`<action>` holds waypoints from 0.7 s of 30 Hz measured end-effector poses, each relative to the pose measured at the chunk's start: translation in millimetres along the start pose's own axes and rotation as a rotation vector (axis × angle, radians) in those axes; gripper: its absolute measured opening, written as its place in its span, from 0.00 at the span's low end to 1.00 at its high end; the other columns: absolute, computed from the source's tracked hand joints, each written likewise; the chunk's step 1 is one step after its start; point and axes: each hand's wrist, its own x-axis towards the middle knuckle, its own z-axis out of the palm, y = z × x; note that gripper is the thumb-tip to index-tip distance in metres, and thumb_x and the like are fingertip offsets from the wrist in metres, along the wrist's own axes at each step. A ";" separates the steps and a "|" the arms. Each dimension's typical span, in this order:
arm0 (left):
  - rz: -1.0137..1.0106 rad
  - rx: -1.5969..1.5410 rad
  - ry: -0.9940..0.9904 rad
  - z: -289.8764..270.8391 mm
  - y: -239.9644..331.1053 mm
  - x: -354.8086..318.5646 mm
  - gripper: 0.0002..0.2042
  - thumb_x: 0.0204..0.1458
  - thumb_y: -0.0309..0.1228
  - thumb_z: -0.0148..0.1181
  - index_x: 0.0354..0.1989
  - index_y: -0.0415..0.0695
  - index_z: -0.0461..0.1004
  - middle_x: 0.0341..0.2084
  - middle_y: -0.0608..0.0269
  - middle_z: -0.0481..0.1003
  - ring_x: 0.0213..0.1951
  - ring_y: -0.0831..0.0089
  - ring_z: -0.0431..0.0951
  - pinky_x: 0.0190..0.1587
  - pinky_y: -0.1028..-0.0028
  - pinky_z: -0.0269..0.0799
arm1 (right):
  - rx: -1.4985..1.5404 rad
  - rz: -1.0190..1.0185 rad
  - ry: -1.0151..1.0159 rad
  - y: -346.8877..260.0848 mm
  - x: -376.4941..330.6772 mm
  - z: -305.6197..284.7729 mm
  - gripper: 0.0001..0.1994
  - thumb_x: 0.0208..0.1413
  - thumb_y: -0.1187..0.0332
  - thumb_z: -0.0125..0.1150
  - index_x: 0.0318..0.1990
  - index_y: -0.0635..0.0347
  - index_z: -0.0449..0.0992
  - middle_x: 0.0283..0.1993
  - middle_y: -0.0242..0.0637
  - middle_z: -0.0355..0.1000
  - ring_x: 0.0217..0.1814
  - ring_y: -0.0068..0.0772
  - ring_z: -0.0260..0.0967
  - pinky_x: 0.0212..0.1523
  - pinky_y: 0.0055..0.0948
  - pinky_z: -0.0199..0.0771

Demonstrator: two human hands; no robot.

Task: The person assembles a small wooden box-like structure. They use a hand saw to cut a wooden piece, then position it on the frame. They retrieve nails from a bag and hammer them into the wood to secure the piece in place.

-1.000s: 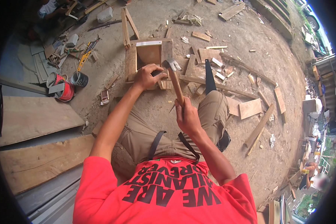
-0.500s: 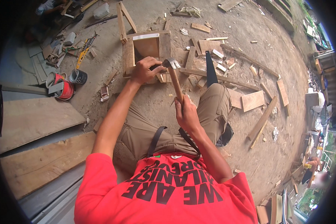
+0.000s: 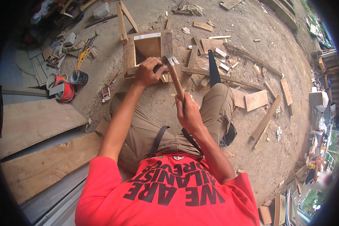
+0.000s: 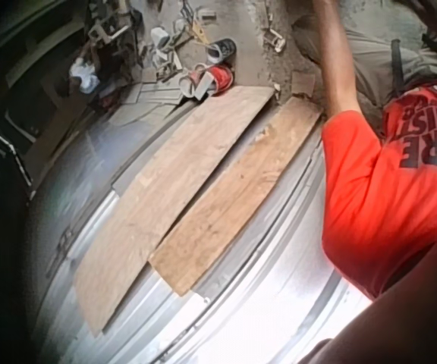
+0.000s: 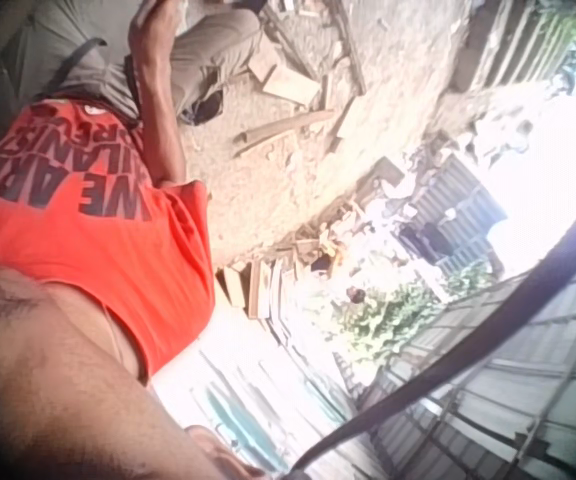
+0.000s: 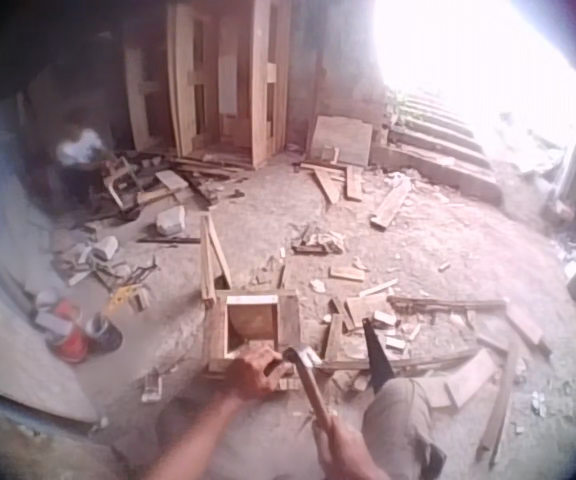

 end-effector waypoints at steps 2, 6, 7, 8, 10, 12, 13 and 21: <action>0.018 -0.019 0.007 0.9 -0.1 0.6 0.10 0.52 0.37 0.69 0.31 0.42 0.79 0.30 0.57 0.79 0.39 0.55 0.80 0.43 0.61 0.76 | -0.011 0.005 0.011 2.9 2.5 0.9 0.10 0.68 0.69 0.54 0.49 0.67 0.69 0.26 0.56 0.72 0.28 0.60 0.73 0.30 0.49 0.68; 0.062 -0.054 0.023 0.7 -3.3 0.1 0.09 0.52 0.35 0.69 0.31 0.41 0.78 0.30 0.56 0.78 0.38 0.54 0.80 0.42 0.61 0.76 | 0.013 0.053 0.001 -2.6 4.7 1.0 0.11 0.67 0.68 0.55 0.50 0.67 0.69 0.25 0.57 0.72 0.27 0.62 0.72 0.29 0.50 0.67; 0.056 -0.056 0.020 1.1 -2.4 0.3 0.09 0.52 0.34 0.68 0.31 0.41 0.78 0.30 0.55 0.78 0.38 0.54 0.80 0.42 0.61 0.76 | 0.008 0.032 0.009 -0.1 4.4 1.6 0.11 0.67 0.68 0.55 0.49 0.67 0.69 0.25 0.57 0.72 0.27 0.62 0.73 0.29 0.50 0.67; 0.050 -0.058 0.017 1.4 -1.5 0.4 0.09 0.52 0.34 0.68 0.30 0.41 0.78 0.30 0.55 0.78 0.38 0.54 0.80 0.42 0.61 0.76 | 0.003 0.012 0.017 4.3 4.1 2.9 0.11 0.67 0.68 0.55 0.49 0.67 0.69 0.25 0.57 0.72 0.28 0.62 0.73 0.29 0.50 0.67; 0.044 -0.057 0.011 1.2 -0.8 0.9 0.10 0.52 0.34 0.68 0.30 0.40 0.78 0.29 0.55 0.78 0.38 0.54 0.80 0.42 0.60 0.76 | -0.004 -0.011 0.018 6.2 3.7 3.3 0.11 0.67 0.68 0.55 0.49 0.67 0.69 0.26 0.57 0.72 0.28 0.63 0.73 0.30 0.51 0.67; 0.043 -0.050 0.003 -0.5 -1.1 1.1 0.10 0.53 0.33 0.68 0.30 0.40 0.77 0.29 0.54 0.77 0.38 0.54 0.79 0.42 0.60 0.76 | -0.010 -0.016 0.005 4.4 3.6 2.8 0.10 0.67 0.69 0.55 0.49 0.67 0.69 0.26 0.57 0.72 0.29 0.64 0.73 0.30 0.51 0.67; 0.044 -0.049 0.001 -0.4 -1.1 1.1 0.10 0.53 0.33 0.68 0.30 0.39 0.77 0.29 0.54 0.77 0.38 0.54 0.79 0.42 0.60 0.76 | -0.019 -0.020 -0.001 4.6 3.8 2.6 0.10 0.67 0.69 0.54 0.49 0.67 0.68 0.26 0.57 0.72 0.29 0.64 0.72 0.31 0.52 0.67; 0.050 -0.079 0.012 -0.9 0.2 0.9 0.10 0.53 0.34 0.68 0.30 0.39 0.77 0.30 0.54 0.77 0.38 0.53 0.80 0.42 0.60 0.76 | -0.049 -0.097 0.012 -2.1 3.9 -2.9 0.10 0.66 0.71 0.54 0.49 0.67 0.66 0.29 0.59 0.73 0.33 0.68 0.72 0.33 0.55 0.67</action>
